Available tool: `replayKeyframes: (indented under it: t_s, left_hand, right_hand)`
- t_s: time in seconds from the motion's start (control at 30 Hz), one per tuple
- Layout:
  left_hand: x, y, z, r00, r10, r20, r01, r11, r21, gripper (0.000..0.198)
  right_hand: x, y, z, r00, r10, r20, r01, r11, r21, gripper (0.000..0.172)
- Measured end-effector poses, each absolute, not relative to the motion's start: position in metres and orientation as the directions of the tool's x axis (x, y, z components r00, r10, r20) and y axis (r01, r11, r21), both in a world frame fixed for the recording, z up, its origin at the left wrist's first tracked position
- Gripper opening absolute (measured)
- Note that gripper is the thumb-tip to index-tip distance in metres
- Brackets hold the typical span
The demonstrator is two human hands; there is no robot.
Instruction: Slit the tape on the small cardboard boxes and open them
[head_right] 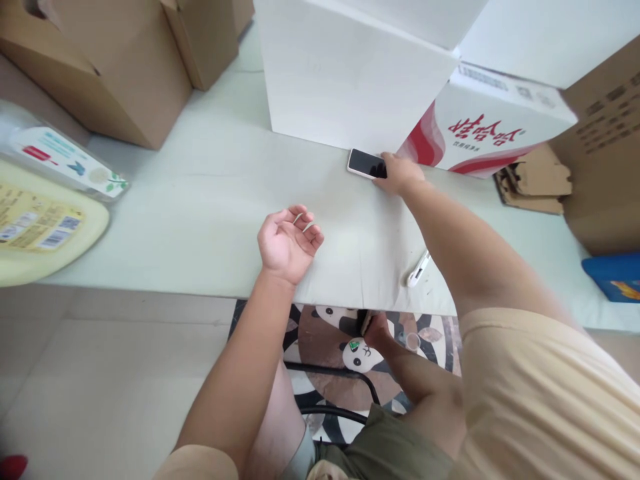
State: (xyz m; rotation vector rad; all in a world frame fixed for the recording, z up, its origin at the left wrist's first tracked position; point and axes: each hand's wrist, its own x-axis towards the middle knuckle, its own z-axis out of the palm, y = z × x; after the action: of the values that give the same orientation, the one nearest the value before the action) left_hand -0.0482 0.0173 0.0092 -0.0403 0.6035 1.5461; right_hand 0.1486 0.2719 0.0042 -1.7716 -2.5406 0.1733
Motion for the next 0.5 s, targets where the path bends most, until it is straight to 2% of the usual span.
replayKeyframes:
  t_s: [0.07, 0.13, 0.23, 0.3, 0.33, 0.43, 0.5]
  left_hand:
    - [-0.05, 0.017, 0.009, -0.092, 0.92, -0.382, -0.936, 0.05, 0.348, 0.017]
    - [-0.051, 0.018, 0.006, -0.12, 0.908, -0.401, -0.933, 0.036, 0.359, 0.015]
    - [-0.051, 0.022, 0.0, -0.249, 0.815, -0.523, -0.911, -0.014, 0.411, 0.017]
    - [-0.051, 0.024, -0.003, -0.33, 0.776, -0.538, -0.893, -0.073, 0.444, 0.024]
    - [-0.051, 0.025, -0.004, -0.352, 0.788, -0.506, -0.886, -0.106, 0.451, 0.029]
    - [-0.053, 0.024, -0.004, -0.383, 0.852, -0.357, -0.868, -0.199, 0.456, 0.042]
    - [-0.057, 0.02, -0.001, -0.401, 0.862, -0.311, -0.844, -0.215, 0.492, 0.046]
  right_hand:
    - [0.138, 0.25, 0.009, -0.408, 0.913, -0.021, 0.899, 0.398, -0.183, 0.07]
    - [0.123, 0.223, 0.01, -0.524, 0.852, 0.014, 0.803, 0.499, -0.327, 0.059]
    - [0.091, 0.173, 0.009, -0.649, 0.757, 0.07, 0.638, 0.593, -0.491, 0.046]
    - [0.064, 0.134, 0.009, -0.733, 0.66, 0.164, 0.423, 0.632, -0.65, 0.047]
    - [0.051, 0.115, 0.01, -0.784, 0.588, 0.199, 0.322, 0.66, -0.679, 0.049]
    - [0.014, 0.069, 0.016, -0.93, 0.305, 0.204, 0.132, 0.796, -0.591, 0.052]
    - [-0.004, 0.056, 0.021, -0.966, 0.219, 0.139, 0.123, 0.859, -0.496, 0.052]
